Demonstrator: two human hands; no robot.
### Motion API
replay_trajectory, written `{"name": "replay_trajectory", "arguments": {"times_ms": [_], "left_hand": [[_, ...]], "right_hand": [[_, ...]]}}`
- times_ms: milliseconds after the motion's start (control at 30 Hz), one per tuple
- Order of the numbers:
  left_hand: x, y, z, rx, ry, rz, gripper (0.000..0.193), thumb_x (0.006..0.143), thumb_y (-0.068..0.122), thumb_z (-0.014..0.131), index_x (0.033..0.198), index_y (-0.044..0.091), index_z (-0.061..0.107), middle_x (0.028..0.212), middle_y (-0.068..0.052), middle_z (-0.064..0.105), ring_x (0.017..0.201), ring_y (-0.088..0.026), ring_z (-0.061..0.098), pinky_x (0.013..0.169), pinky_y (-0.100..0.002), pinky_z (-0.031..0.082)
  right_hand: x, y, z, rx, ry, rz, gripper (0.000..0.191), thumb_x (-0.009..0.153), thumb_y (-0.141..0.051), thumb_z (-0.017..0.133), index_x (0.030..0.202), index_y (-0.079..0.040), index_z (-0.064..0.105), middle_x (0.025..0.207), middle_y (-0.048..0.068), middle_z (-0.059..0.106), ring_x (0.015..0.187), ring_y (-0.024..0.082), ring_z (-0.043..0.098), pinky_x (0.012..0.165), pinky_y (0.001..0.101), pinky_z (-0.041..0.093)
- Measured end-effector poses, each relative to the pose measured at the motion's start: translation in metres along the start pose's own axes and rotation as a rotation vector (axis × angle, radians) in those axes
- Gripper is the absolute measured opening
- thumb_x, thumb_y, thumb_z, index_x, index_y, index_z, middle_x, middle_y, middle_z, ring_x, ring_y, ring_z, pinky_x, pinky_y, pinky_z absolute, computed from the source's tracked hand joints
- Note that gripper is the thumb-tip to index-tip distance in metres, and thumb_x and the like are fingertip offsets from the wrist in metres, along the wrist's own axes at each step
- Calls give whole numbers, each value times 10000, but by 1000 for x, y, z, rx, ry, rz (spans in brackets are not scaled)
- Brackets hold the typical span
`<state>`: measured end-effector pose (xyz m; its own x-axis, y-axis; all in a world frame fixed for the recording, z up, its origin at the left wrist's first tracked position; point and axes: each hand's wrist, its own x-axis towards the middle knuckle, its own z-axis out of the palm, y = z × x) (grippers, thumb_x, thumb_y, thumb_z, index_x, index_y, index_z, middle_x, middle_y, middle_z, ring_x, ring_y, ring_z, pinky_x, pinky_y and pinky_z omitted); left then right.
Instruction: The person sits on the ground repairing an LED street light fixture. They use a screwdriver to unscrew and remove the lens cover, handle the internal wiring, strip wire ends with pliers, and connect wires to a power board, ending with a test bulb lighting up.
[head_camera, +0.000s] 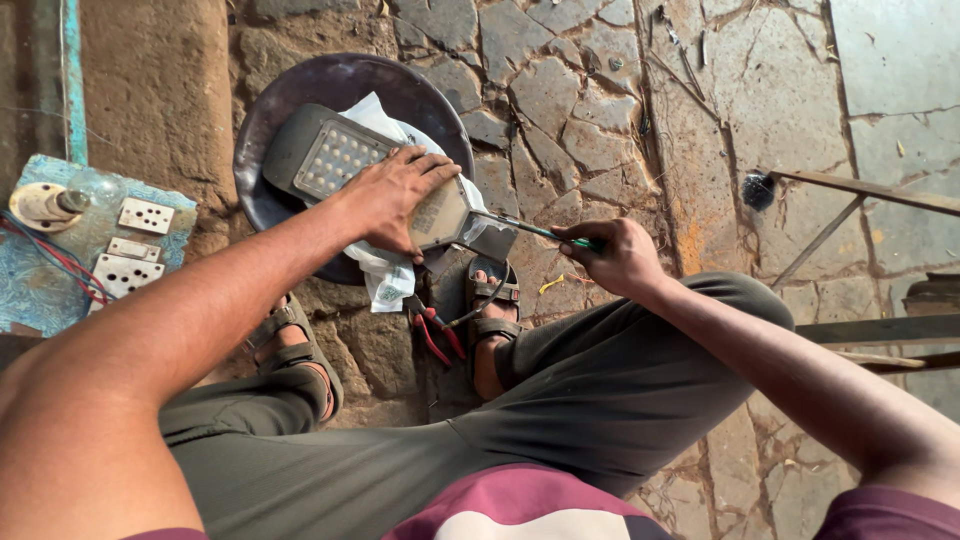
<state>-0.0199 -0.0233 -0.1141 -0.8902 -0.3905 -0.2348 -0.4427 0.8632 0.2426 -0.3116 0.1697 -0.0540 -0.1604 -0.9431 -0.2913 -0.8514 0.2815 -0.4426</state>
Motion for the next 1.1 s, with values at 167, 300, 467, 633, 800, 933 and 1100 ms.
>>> {"name": "replay_trajectory", "arguments": {"times_ms": [167,300,467,633,800,933,1100], "left_hand": [[-4,3,-9,-23,-54,-41,1493,387,569,1009,1597,230,203,1632,-61,258,1502,-384,227,1221,-490,259],[-11,10,-18,8,-96,-57,1388,429,561,1005,1573,404,235,1647,-50,221,1509,-388,200,1218,-518,263],[-14,15,-22,16,-117,-68,1319,480,553,994,1563,412,254,1654,-49,213,1507,-416,198,1205,-563,269],[-13,15,-16,-2,-66,-25,1299,501,507,988,1572,372,266,1642,-49,252,1486,-460,227,1205,-588,272],[-10,14,-7,-21,-55,-4,1320,484,507,999,1563,362,253,1632,-62,244,1489,-467,200,1200,-622,221],[-12,13,-2,-40,-40,13,1294,494,473,994,1562,379,270,1636,-56,253,1488,-474,198,1206,-635,208],[-13,15,-3,-18,-48,-1,1268,503,468,996,1552,391,289,1638,-45,251,1485,-464,215,1200,-631,237]], "right_hand": [[-2,-1,4,-31,105,-175,255,887,-316,764,1134,-269,812,650,55,704,513,168,613,531,347,479],[-10,-20,-8,-233,161,-302,295,881,-228,717,1158,-279,805,779,84,739,559,239,652,555,395,514],[-15,-59,-31,-545,73,-399,527,761,-172,717,1281,-258,730,792,111,717,611,281,684,530,427,532],[-3,-101,-41,-965,-82,-485,303,902,-185,667,1199,-163,717,854,99,735,738,255,726,519,404,566],[4,-104,-50,-787,-137,-309,298,856,-202,679,1138,-258,760,827,82,756,686,253,740,583,424,586],[-1,-74,-45,-401,26,-255,240,876,-281,690,1072,-309,826,850,82,791,677,261,734,692,412,584],[5,-32,-17,-143,0,-18,238,848,-397,770,1052,-290,825,820,83,782,702,260,730,687,395,567]]}}
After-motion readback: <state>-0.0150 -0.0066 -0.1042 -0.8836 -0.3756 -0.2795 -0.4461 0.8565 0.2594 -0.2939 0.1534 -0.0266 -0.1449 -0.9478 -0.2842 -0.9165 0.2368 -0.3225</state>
